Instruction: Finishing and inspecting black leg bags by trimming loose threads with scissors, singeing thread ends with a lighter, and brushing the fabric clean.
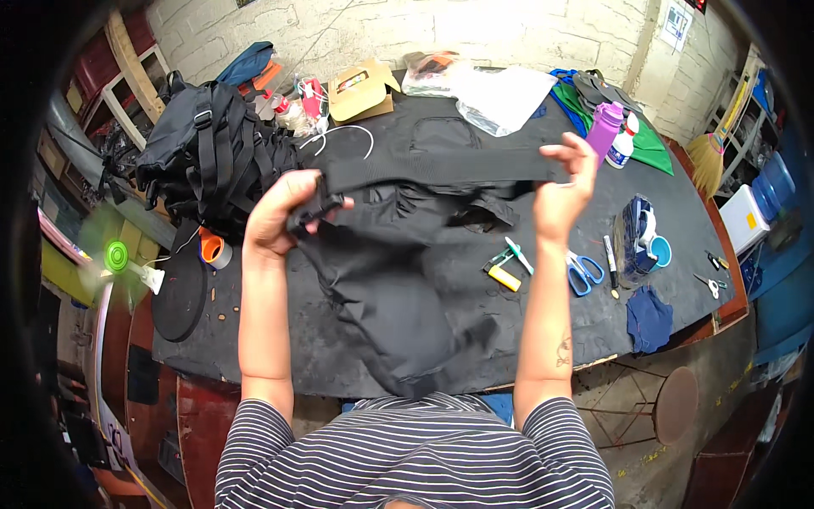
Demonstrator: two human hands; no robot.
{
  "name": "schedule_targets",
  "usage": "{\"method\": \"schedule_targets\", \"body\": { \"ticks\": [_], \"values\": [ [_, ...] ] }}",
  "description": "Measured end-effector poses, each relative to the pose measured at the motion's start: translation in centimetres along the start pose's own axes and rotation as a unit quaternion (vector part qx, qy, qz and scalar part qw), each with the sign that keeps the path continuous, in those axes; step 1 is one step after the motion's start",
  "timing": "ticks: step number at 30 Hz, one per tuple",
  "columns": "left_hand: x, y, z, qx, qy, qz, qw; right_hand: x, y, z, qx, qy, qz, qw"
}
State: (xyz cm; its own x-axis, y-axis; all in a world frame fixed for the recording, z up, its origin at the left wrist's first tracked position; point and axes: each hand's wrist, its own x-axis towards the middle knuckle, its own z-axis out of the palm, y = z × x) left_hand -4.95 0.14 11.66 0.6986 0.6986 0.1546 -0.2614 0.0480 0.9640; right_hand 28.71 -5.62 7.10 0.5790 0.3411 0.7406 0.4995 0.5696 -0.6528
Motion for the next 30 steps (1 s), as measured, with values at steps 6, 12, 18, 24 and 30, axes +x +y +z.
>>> {"method": "schedule_targets", "body": {
  "ticks": [6,12,18,24,30],
  "values": [
    [0.4,-11.6,-2.6,0.156,0.027,-0.07,0.985,0.4,0.3,-2.2,-0.394,-0.254,0.036,0.882],
    [1.1,-11.6,-0.6,0.143,0.027,-0.023,0.989,-8.6,-2.6,3.7,-0.115,-0.493,-0.141,0.85],
    [0.7,-10.8,0.4,0.056,0.065,-0.021,0.996,-12.6,-2.1,7.7,0.008,-0.478,-0.035,0.877],
    [0.1,-10.7,0.6,-0.017,0.085,-0.052,0.995,-13.2,-2.9,7.5,0.047,-0.468,0.019,0.882],
    [-0.4,-11.5,0.3,0.016,0.062,-0.045,0.997,-13.1,-2.9,6.7,0.046,-0.477,0.012,0.878]
  ]
}}
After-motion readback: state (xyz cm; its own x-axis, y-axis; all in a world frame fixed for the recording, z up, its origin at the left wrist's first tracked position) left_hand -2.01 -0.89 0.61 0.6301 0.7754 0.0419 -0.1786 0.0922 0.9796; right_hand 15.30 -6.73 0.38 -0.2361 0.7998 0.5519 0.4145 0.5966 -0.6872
